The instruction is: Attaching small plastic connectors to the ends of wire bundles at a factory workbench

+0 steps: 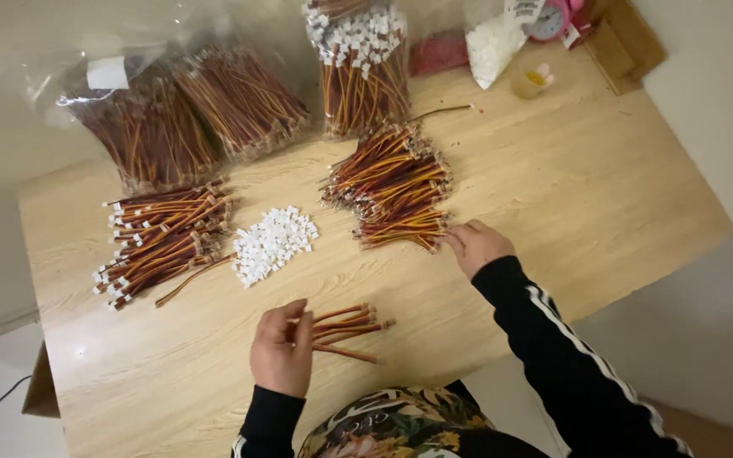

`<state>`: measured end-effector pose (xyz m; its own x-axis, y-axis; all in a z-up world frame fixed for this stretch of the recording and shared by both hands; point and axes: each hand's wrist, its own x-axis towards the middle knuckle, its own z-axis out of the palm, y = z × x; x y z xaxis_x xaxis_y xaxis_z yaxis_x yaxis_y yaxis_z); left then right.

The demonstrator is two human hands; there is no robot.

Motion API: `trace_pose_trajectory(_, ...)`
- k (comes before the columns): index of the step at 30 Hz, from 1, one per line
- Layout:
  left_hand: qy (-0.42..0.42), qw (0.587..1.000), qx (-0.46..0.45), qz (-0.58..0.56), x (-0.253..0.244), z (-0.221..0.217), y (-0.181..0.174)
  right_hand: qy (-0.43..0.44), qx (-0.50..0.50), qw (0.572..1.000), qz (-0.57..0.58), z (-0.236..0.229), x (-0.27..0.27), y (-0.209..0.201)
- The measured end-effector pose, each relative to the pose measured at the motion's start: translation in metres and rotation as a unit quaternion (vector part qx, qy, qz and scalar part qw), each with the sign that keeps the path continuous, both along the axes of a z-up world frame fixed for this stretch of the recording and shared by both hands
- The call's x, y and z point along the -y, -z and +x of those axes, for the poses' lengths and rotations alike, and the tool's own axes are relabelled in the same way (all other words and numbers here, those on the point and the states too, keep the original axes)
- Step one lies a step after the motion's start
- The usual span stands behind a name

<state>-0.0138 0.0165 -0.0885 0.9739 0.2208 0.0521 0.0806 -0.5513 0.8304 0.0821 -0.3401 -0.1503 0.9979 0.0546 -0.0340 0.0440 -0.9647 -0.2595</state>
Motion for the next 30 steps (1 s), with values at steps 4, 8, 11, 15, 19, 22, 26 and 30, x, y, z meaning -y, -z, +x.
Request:
trace_pose_trajectory(4,0.088,0.976,0.18,0.089,0.027,0.021,-0.084,-0.061,0.183,0.975,0.11,-0.001,-0.037,-0.116)
trace_pose_trajectory(8,0.18,0.918,0.32,0.151,0.045,0.046,-0.132,-0.11,0.146,0.974,0.132,-0.007,-0.072,-0.188)
trace_pose_trajectory(11,0.218,0.897,0.335,0.188,0.052,0.062,-0.153,-0.189,0.14,0.959,0.158,-0.015,-0.096,-0.221)
trace_pose_trajectory(15,0.307,0.919,0.245,0.042,0.051,0.069,-0.168,-0.237,0.179,0.938,0.177,-0.025,-0.11,-0.252)
trace_pose_trajectory(19,0.288,0.937,0.178,-0.085,0.04,0.062,-0.175,-0.231,0.157,0.929,0.242,-0.028,-0.122,-0.272)
trace_pose_trajectory(22,0.277,0.94,0.094,-0.176,0.036,0.057,-0.178,-0.245,0.11,0.92,0.285,-0.023,-0.126,-0.276)
trace_pose_trajectory(26,0.259,0.915,0.02,-0.31,0.033,0.053,-0.167,-0.237,0.015,0.864,0.443,-0.014,-0.122,-0.268)
trace_pose_trajectory(30,0.235,0.909,-0.006,-0.345,0.02,0.051,-0.147,-0.181,-0.078,0.783,0.59,-0.002,-0.101,-0.233)
